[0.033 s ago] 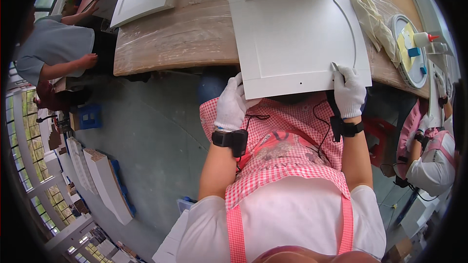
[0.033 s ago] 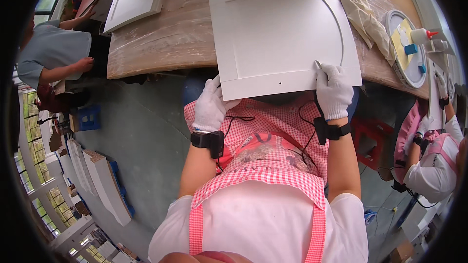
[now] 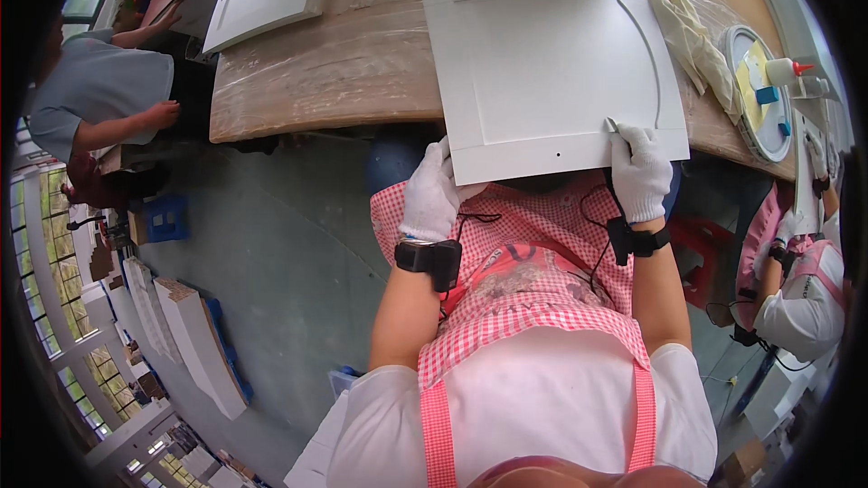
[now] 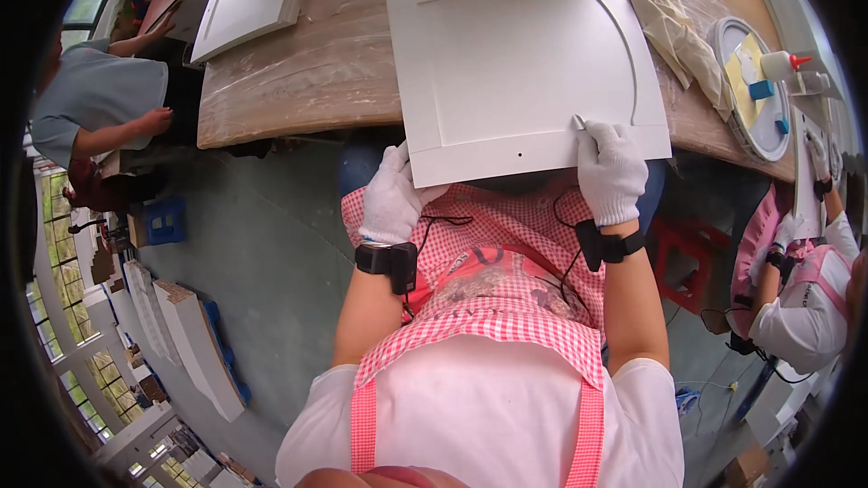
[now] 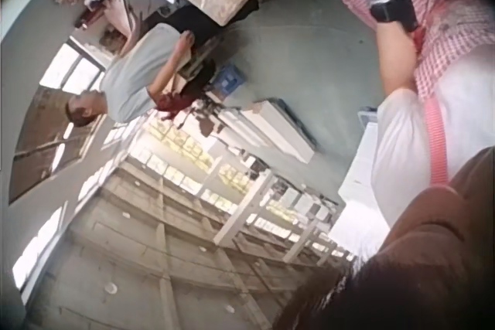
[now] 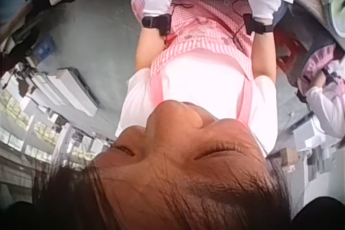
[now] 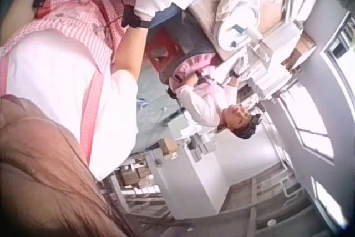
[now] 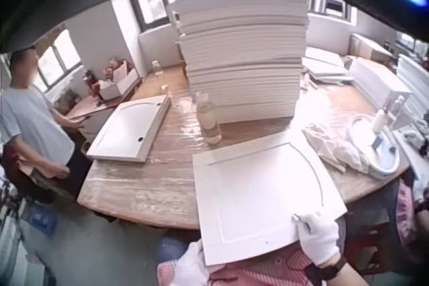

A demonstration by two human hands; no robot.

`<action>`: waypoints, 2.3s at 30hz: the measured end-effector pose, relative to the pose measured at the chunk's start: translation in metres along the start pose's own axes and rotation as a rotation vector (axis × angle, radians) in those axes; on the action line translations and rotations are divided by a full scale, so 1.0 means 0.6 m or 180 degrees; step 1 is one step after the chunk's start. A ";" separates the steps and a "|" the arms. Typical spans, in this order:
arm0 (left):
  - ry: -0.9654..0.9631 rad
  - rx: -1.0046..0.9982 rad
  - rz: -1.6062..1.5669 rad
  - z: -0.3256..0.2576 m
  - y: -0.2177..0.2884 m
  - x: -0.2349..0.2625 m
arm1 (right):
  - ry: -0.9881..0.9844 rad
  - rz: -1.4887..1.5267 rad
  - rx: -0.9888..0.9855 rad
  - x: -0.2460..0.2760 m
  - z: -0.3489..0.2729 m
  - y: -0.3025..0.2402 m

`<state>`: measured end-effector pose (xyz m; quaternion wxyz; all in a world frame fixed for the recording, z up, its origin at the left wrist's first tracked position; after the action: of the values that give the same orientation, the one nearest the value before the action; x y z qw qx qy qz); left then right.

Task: Wiping and cleaning white furniture panels with a cloth and cleaning solution.

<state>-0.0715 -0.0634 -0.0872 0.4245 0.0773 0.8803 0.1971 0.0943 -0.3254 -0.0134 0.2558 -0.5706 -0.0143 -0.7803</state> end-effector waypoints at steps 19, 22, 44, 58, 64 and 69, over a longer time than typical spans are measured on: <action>-0.0100 -0.0083 -0.0259 0.033 -0.036 -0.010 | -0.0114 0.1370 0.0057 -0.017 0.024 -0.060; -0.0290 -0.0230 -0.0130 0.033 -0.034 -0.016 | -0.0114 0.1357 -0.0342 -0.039 0.019 0.007; -0.0122 -0.0582 0.0355 0.030 0.013 0.020 | -0.0249 0.1085 0.0216 -0.018 0.015 -0.070; -0.0124 -0.0534 0.0376 0.029 0.013 0.018 | -0.0879 0.0661 0.1008 -0.060 0.051 -0.202; -0.0166 -0.0621 0.0417 0.028 0.013 0.020 | -0.0863 0.0666 0.0914 -0.073 0.053 -0.192; -0.0171 -0.0656 0.0457 0.031 0.013 0.021 | -0.0693 0.0572 0.0479 -0.089 0.070 -0.137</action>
<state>-0.0651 -0.0474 -0.1035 0.4385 0.1013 0.8359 0.3143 0.1088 -0.2205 -0.0245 0.3635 -0.6300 -0.0492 -0.6844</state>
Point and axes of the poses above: each hand's wrist, its own z-axis towards the middle knuckle, its own x-axis out of the back of the hand, y = z × x, the point moved 5 cm from there along z, towards the middle knuckle, and after that the axes turned 13 degrees about -z, right-handed, at the moved point
